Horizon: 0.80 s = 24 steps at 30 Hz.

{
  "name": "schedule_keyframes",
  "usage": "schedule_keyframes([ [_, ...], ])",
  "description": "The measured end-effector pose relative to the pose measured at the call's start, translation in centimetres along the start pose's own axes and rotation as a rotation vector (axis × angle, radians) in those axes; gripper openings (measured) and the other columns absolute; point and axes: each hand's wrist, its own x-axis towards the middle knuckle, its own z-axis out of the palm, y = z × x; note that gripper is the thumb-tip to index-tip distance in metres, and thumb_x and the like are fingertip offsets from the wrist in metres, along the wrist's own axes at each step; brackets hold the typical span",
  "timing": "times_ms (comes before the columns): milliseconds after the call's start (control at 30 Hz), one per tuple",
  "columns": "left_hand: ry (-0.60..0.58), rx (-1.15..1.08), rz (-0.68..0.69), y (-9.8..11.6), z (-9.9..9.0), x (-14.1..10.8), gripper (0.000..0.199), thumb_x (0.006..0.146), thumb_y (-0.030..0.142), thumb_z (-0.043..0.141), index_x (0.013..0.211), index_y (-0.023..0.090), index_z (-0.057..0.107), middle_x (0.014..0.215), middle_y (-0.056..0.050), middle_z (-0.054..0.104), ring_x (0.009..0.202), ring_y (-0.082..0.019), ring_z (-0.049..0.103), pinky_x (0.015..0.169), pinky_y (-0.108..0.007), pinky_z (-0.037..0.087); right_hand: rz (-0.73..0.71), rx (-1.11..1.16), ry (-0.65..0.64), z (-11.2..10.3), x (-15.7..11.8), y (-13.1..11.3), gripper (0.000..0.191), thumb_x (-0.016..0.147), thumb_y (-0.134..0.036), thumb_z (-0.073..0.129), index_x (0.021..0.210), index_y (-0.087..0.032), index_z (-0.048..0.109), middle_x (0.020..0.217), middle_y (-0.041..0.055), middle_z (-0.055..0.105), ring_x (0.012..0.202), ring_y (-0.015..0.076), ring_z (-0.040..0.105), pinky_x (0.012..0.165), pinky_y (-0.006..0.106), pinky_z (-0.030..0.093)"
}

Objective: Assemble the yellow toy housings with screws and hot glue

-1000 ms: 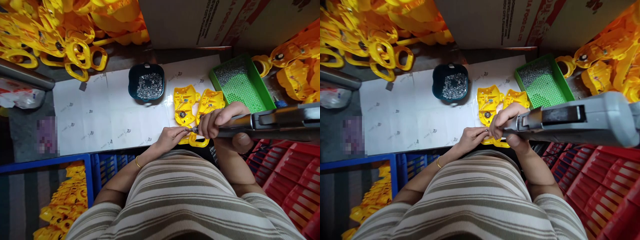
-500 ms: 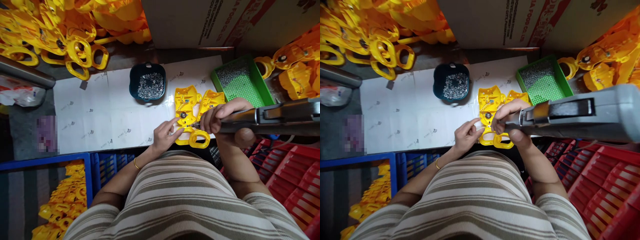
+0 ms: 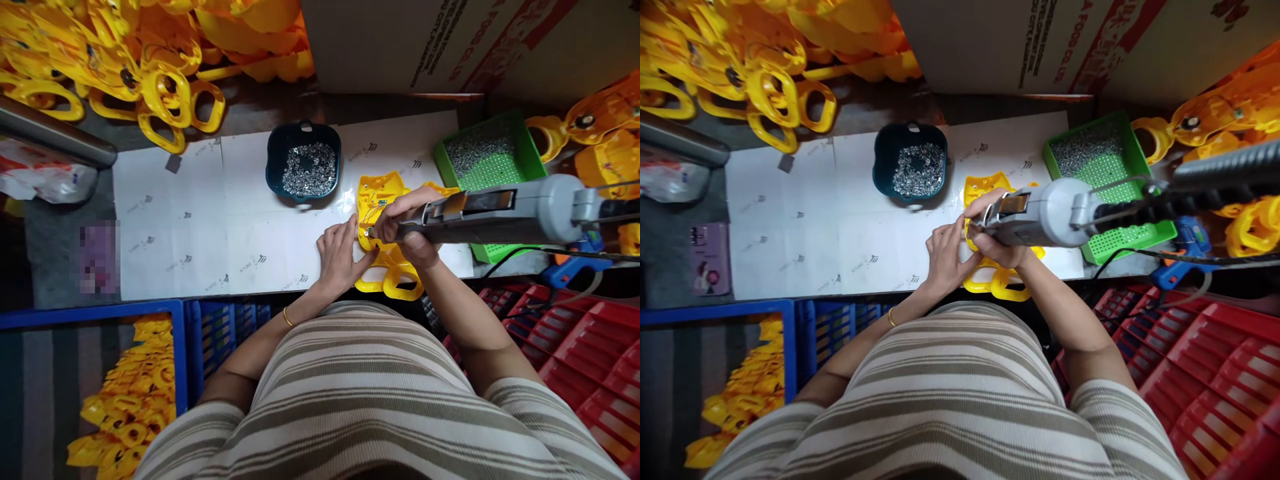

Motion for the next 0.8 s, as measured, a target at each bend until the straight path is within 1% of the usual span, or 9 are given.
schedule_keyframes([
  [100, -0.01, 0.026, -0.001, 0.2, -0.1, 0.0, 0.074, 0.086, 0.055, 0.057, 0.146, 0.016, 0.037, 0.131, -0.014, 0.056, 0.118, -0.029, 0.042, 0.096, -0.041, 0.03, 0.026, 0.016, 0.007, -0.1, -0.2, 0.4, 0.032, 0.079, -0.048, 0.063, 0.102, -0.027, 0.06, 0.057, -0.0062, 0.049, 0.045, 0.0129, 0.048, 0.045, 0.029, 0.042],
  [167, -0.017, 0.044, -0.007, 0.3, -0.2, 0.1, 0.074, 0.086, 0.056, 0.057, 0.145, 0.016, 0.038, 0.128, -0.014, 0.058, 0.116, -0.029, 0.044, 0.095, -0.041, 0.03, 0.063, 0.016, 0.036, -0.1, -0.3, 0.4, 0.032, 0.078, -0.05, 0.065, 0.1, -0.027, 0.06, 0.055, -0.0067, 0.049, 0.045, 0.0133, 0.048, 0.045, 0.029, 0.042],
  [233, -0.034, 0.063, -0.017, 0.3, -0.2, 0.2, 0.075, 0.084, 0.056, 0.059, 0.144, 0.014, 0.039, 0.12, -0.013, 0.061, 0.11, -0.029, 0.048, 0.092, -0.041, 0.031, 0.107, 0.0, 0.062, -0.1, -0.4, 0.4, 0.035, 0.075, -0.055, 0.066, 0.096, -0.028, 0.058, 0.053, -0.0075, 0.047, 0.044, 0.0136, 0.047, 0.044, 0.029, 0.042],
  [300, -0.062, 0.068, -0.025, 0.3, -0.3, 0.3, 0.077, 0.084, 0.054, 0.06, 0.145, 0.013, 0.038, 0.108, -0.011, 0.066, 0.102, -0.028, 0.052, 0.087, -0.04, 0.032, 0.155, -0.029, 0.065, 0.0, -0.3, 0.4, 0.039, 0.073, -0.06, 0.066, 0.093, -0.028, 0.056, 0.05, -0.0083, 0.046, 0.041, 0.0134, 0.046, 0.042, 0.03, 0.042],
  [367, -0.092, 0.044, -0.029, 0.3, -0.5, 0.4, 0.076, 0.085, 0.05, 0.061, 0.146, 0.012, 0.034, 0.095, -0.007, 0.068, 0.095, -0.026, 0.057, 0.084, -0.038, 0.033, 0.192, -0.048, 0.038, 0.0, -0.1, 0.3, 0.041, 0.072, -0.064, 0.064, 0.089, -0.027, 0.054, 0.048, -0.0088, 0.045, 0.039, 0.0127, 0.045, 0.042, 0.03, 0.044],
  [433, -0.115, -0.002, -0.029, 0.4, -0.6, 0.5, 0.074, 0.087, 0.044, 0.06, 0.147, 0.012, 0.03, 0.086, -0.004, 0.069, 0.091, -0.024, 0.06, 0.083, -0.037, 0.033, 0.2, -0.037, -0.008, 0.1, 0.2, 0.2, 0.04, 0.073, -0.062, 0.065, 0.085, -0.026, 0.052, 0.048, -0.0091, 0.046, 0.039, 0.0119, 0.046, 0.043, 0.029, 0.046],
  [600, -0.127, -0.053, -0.038, 0.6, -0.9, 0.8, 0.066, 0.087, 0.035, 0.06, 0.145, 0.014, 0.035, 0.082, -0.001, 0.069, 0.091, -0.023, 0.062, 0.081, -0.035, 0.034, 0.11, 0.111, -0.129, 0.4, 0.8, 0.4, 0.029, 0.077, -0.045, 0.069, 0.082, -0.025, 0.049, 0.054, -0.0091, 0.05, 0.042, 0.0084, 0.048, 0.044, 0.023, 0.047],
  [733, -0.12, -0.032, -0.042, 0.7, -0.9, 1.0, 0.062, 0.086, 0.031, 0.061, 0.141, 0.014, 0.039, 0.081, -0.002, 0.069, 0.089, -0.023, 0.062, 0.079, -0.035, 0.036, 0.115, 0.139, -0.184, 0.2, 1.2, 1.0, 0.028, 0.076, -0.04, 0.071, 0.079, -0.024, 0.048, 0.053, -0.0087, 0.049, 0.041, 0.0071, 0.046, 0.043, 0.021, 0.045],
  [800, -0.113, -0.028, -0.041, 0.6, -0.9, 1.0, 0.058, 0.085, 0.031, 0.063, 0.137, 0.014, 0.043, 0.078, -0.001, 0.068, 0.085, -0.022, 0.062, 0.076, -0.033, 0.036, 0.158, 0.09, -0.182, 0.2, 1.6, 1.1, 0.032, 0.074, -0.044, 0.072, 0.075, -0.023, 0.047, 0.052, -0.0085, 0.049, 0.041, 0.0069, 0.046, 0.044, 0.021, 0.045],
])
